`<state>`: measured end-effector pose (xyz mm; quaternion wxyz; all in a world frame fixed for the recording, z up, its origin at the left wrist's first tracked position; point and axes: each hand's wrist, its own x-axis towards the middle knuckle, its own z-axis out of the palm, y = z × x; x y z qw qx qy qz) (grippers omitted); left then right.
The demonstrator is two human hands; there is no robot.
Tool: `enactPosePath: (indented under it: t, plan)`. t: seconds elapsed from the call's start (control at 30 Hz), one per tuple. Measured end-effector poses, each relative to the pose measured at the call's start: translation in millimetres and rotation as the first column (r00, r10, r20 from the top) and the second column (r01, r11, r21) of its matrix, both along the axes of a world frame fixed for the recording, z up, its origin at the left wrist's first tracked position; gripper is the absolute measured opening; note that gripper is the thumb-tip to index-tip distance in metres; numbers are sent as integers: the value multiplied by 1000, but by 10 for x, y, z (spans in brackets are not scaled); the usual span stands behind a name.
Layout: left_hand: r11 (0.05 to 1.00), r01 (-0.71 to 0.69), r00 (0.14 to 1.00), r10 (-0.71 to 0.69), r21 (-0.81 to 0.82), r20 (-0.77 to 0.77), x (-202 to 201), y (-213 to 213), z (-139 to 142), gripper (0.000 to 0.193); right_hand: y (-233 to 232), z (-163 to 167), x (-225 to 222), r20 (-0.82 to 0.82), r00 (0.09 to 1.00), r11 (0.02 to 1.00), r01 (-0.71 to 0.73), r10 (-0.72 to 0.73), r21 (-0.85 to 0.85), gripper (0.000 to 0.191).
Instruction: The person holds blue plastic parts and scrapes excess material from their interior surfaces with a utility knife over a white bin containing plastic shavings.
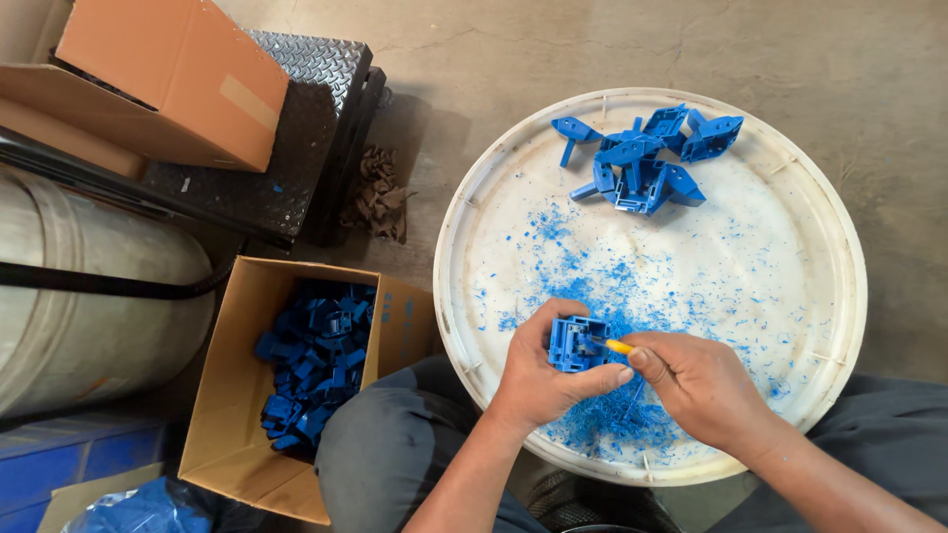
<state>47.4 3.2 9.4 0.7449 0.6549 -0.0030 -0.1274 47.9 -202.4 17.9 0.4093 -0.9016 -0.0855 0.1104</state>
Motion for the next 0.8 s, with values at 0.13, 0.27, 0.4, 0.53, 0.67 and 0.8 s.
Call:
enactPosePath:
  t: [0.13, 0.27, 0.4, 0.53, 0.67, 0.8]
  plan:
    - [998, 9, 998, -13, 63, 67, -9, 21, -35, 53, -8, 18, 0, 12, 998, 993, -67, 68, -99, 32]
    - [985, -3, 991, -20, 174, 134, -8, 31, -62, 58, 20, 62, -4, 0, 998, 984, -62, 63, -165, 31]
    - [971, -12, 979, -37, 240, 199, -2, 38, -80, 57, 35, 85, 11, 72, 991, 984, -99, 111, -151, 28]
    - [960, 7, 975, -70, 281, 213, -5, 64, -80, 57, -11, 88, 59, -30, 983, 969, -182, 179, -167, 26]
    - [966, 27, 978, -80, 258, 195, 4, 63, -62, 57, -42, 98, 74, 21, 978, 965, -200, 206, -171, 26]
    - [972, 40, 982, -81, 232, 172, 16, 66, -26, 55, -27, 118, 54, 102, 984, 986, -139, 148, -95, 28]
